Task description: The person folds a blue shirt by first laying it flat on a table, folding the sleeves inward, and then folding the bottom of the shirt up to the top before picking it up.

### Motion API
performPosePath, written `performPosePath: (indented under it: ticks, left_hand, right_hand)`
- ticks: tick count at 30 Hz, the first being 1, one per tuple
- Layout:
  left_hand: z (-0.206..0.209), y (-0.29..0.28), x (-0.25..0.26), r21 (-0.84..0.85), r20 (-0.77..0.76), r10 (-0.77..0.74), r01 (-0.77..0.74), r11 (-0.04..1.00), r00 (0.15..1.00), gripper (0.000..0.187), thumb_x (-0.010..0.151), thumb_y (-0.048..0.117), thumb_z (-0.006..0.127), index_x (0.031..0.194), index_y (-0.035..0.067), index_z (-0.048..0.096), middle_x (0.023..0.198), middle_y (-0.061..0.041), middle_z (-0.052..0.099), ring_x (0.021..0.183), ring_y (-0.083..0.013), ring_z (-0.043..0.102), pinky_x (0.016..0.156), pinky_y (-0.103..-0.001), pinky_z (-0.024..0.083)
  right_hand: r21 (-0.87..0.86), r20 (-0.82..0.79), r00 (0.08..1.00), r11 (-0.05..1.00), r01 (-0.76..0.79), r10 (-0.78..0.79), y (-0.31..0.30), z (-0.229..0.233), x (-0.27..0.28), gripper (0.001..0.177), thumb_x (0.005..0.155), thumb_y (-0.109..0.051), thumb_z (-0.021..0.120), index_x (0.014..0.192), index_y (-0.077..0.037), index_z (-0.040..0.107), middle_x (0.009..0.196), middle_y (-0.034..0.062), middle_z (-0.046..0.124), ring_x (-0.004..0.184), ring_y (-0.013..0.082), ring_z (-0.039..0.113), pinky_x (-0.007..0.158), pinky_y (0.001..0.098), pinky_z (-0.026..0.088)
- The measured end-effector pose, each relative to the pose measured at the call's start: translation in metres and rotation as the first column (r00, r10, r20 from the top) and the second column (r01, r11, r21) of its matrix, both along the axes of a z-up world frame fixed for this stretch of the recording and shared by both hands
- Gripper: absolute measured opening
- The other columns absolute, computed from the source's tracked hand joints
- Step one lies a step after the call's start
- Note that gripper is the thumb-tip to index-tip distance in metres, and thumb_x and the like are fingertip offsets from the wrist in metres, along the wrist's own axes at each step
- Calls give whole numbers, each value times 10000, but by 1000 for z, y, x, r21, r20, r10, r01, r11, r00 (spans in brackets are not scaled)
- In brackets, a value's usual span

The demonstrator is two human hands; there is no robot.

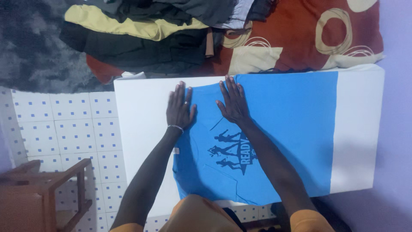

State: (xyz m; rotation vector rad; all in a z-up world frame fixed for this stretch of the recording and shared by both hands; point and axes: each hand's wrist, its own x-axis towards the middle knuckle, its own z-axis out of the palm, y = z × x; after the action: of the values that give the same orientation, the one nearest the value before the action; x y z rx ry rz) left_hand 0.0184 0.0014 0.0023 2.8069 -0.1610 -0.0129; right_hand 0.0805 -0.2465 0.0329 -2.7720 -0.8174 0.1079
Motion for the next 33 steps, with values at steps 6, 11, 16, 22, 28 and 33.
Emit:
performPosePath:
  ticks: [6,11,16,22,28,33]
  left_hand:
    - [-2,6,-2,87,-40,120,-116,989,992,822,989,447,487,1623,10,199,1711,-207,126,1589,-357,112,1283,-518,122]
    - [4,6,-1,46,-72,125,-122,992,990,819,977,425,477,1611,-16,205,1707,-215,124,1587,-365,105,1281,-516,104]
    - [7,6,-2,-3,-45,112,-113,994,993,809,978,395,478,1604,-45,216,1704,-239,131,1592,-376,105,1284,-523,95]
    - [4,6,-1,9,-40,115,-115,993,992,808,979,397,483,1607,-37,220,1707,-234,130,1591,-383,105,1282,-532,92]
    - [0,5,-3,21,-2,120,-120,993,993,806,989,411,466,1619,-22,212,1713,-215,136,1589,-370,110,1285,-530,97]
    - [-8,-6,-11,73,5,110,-110,991,994,749,947,202,490,1623,2,236,1720,-173,181,1592,-331,187,1289,-513,139]
  right_hand:
    - [-40,38,999,999,25,-23,-1,-2,-3,739,1064,-429,486,1635,-29,242,1705,241,171,1602,369,139,1263,584,157]
    - [-65,84,992,993,102,-97,23,-7,-26,810,1018,-419,503,1603,77,243,1688,297,178,1590,405,146,1258,604,149]
    - [-94,-94,991,990,-108,99,54,-4,-72,803,999,-467,535,1577,31,285,1666,232,220,1559,362,177,1240,566,147]
    - [-116,-179,964,968,-221,199,31,-7,-103,815,970,-496,532,1554,22,297,1656,207,227,1548,328,177,1233,530,149]
    - [-98,-146,954,956,-278,263,-12,-9,-125,745,978,-431,537,1547,5,337,1661,179,256,1547,309,209,1228,512,170]
    - [-19,-88,966,969,-246,243,-18,-11,-130,677,985,-350,548,1547,-13,378,1659,147,303,1547,285,255,1239,498,195]
